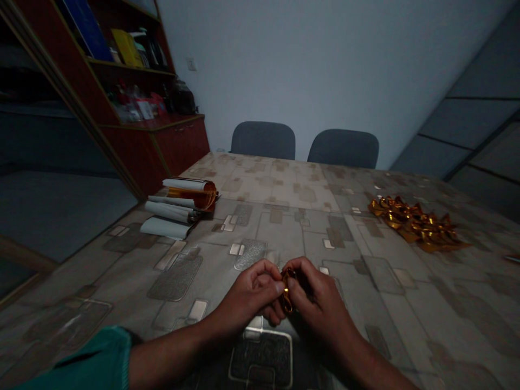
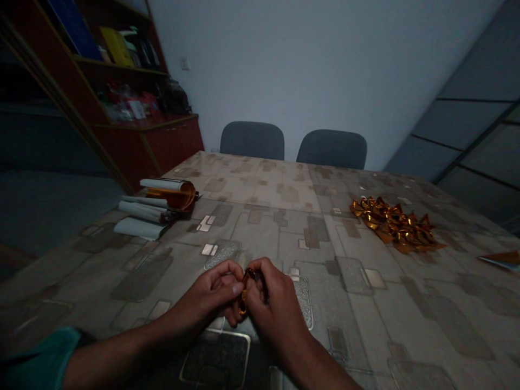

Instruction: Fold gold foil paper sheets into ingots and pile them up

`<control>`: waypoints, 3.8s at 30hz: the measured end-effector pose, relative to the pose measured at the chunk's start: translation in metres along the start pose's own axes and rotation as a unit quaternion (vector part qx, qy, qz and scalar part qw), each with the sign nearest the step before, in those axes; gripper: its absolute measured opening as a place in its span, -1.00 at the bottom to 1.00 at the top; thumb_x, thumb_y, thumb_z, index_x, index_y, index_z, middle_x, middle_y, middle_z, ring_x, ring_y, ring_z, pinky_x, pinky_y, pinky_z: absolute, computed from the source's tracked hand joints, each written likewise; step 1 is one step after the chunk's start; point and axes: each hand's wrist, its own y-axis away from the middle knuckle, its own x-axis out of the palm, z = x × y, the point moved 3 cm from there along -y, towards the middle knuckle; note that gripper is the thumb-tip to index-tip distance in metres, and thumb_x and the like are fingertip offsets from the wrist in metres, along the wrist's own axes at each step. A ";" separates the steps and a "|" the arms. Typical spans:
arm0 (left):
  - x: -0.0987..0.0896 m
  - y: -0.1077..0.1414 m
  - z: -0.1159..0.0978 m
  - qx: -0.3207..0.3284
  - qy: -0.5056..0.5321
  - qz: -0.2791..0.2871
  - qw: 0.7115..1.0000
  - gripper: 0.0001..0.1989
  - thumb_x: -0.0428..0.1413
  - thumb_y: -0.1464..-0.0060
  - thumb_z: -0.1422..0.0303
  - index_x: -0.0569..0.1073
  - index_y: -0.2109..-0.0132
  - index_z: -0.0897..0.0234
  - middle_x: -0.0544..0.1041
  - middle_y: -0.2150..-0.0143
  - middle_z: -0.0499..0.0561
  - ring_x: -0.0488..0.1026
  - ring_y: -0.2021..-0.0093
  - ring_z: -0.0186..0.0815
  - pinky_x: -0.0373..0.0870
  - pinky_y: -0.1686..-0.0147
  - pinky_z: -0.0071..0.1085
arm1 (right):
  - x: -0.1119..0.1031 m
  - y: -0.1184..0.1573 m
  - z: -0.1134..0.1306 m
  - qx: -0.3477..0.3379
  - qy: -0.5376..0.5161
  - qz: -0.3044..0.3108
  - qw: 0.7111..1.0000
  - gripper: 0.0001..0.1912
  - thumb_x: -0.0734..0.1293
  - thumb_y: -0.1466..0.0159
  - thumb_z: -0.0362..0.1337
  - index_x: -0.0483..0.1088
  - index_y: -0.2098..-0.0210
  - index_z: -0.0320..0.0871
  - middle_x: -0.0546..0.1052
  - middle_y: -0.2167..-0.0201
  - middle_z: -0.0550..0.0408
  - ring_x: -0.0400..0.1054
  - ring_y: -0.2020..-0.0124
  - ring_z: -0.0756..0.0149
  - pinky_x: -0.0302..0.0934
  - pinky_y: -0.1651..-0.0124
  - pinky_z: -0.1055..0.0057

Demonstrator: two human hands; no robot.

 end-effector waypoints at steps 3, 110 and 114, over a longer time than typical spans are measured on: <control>0.000 0.000 0.001 -0.001 -0.002 0.000 1.000 -0.56 0.32 0.02 0.09 0.29 0.25 0.27 0.51 0.49 -0.06 0.48 0.54 -0.36 0.42 0.53 -0.48 | 0.000 0.000 0.000 0.003 -0.007 0.006 1.000 -0.87 0.17 -0.28 -0.26 0.32 0.32 -0.14 0.40 0.57 0.19 0.28 0.56 0.37 0.10 0.48 0.45; -0.009 0.000 -0.009 0.021 0.073 -0.092 0.993 -0.63 0.31 0.04 0.30 0.34 0.14 0.28 0.52 0.36 -0.06 0.43 0.45 -0.42 0.33 0.44 -0.51 | 0.019 0.007 -0.012 0.063 -0.208 0.073 0.973 -0.52 0.44 -0.05 -0.32 0.32 0.03 -0.09 0.51 0.32 0.06 0.41 0.33 0.23 0.30 0.31 0.33; -0.009 -0.002 -0.010 0.019 0.055 -0.107 0.993 -0.64 0.31 0.06 0.30 0.34 0.17 0.29 0.52 0.37 -0.06 0.45 0.44 -0.41 0.35 0.43 -0.51 | 0.022 0.005 -0.015 0.060 -0.171 0.060 0.982 -0.54 0.43 -0.06 -0.39 0.34 0.04 -0.09 0.52 0.36 0.09 0.41 0.37 0.25 0.30 0.33 0.34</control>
